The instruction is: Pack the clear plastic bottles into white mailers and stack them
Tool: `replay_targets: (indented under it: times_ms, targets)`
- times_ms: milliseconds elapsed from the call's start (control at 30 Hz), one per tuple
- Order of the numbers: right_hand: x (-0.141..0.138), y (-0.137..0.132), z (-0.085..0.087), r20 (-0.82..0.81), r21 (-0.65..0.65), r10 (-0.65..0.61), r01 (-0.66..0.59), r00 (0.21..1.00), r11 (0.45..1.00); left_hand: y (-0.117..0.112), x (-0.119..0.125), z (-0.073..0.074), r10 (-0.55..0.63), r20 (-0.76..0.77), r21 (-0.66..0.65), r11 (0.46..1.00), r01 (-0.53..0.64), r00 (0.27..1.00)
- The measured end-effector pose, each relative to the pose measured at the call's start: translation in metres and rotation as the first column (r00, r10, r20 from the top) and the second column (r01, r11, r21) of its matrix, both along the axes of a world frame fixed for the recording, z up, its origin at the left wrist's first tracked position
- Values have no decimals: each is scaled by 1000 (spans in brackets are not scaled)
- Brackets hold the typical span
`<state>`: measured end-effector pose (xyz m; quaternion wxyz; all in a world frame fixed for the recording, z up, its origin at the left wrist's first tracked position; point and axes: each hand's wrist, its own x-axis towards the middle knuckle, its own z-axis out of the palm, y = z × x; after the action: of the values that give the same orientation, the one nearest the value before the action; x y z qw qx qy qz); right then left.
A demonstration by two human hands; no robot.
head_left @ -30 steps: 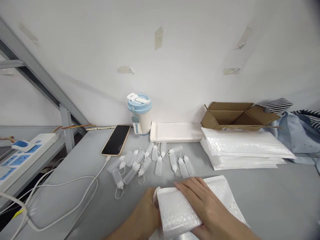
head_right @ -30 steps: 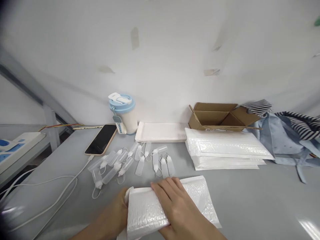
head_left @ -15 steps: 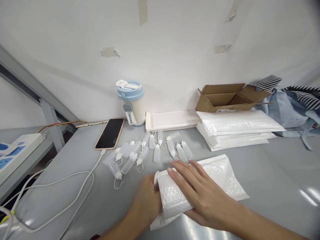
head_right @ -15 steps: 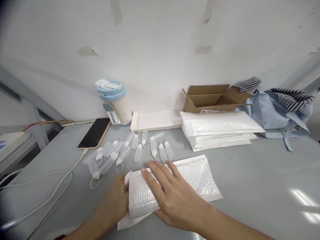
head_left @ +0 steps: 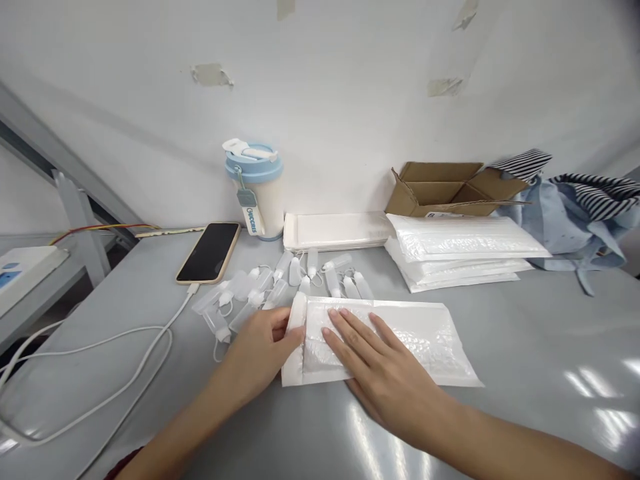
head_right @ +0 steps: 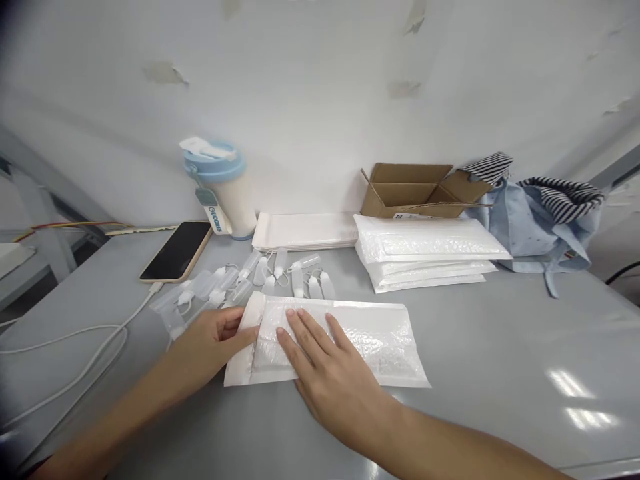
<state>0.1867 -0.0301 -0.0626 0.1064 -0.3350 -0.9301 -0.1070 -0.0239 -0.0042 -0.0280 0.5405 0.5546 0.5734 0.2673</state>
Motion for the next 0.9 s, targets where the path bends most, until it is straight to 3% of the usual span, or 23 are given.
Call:
replay_targets:
  times_ms: [267, 567, 700, 800, 900]
  targets:
    - [3, 0, 4, 14, 29, 11, -12, 1000, 1000, -1, -1, 11, 60, -139, 29, 998, -56, 988]
    - [4, 5, 4, -110, 172, 39, -20, 993, 985, -11, 10, -11, -98, -356, 297, 931, 212, 929]
    - [3, 5, 6, -145, 184, 59, -32, 988, 982, -12, 10, -17, -84, -452, 454, 835, 310, 888]
    - [5, 6, 17, -184, 196, 73, -36, 980, 980, -11, 9, -18, -17, -464, 621, 707, 339, 886]
    - [11, 7, 35, -215, 201, 53, -9, 975, 979, -9, 8, -18, -29, -443, 711, 598, 370, 896]
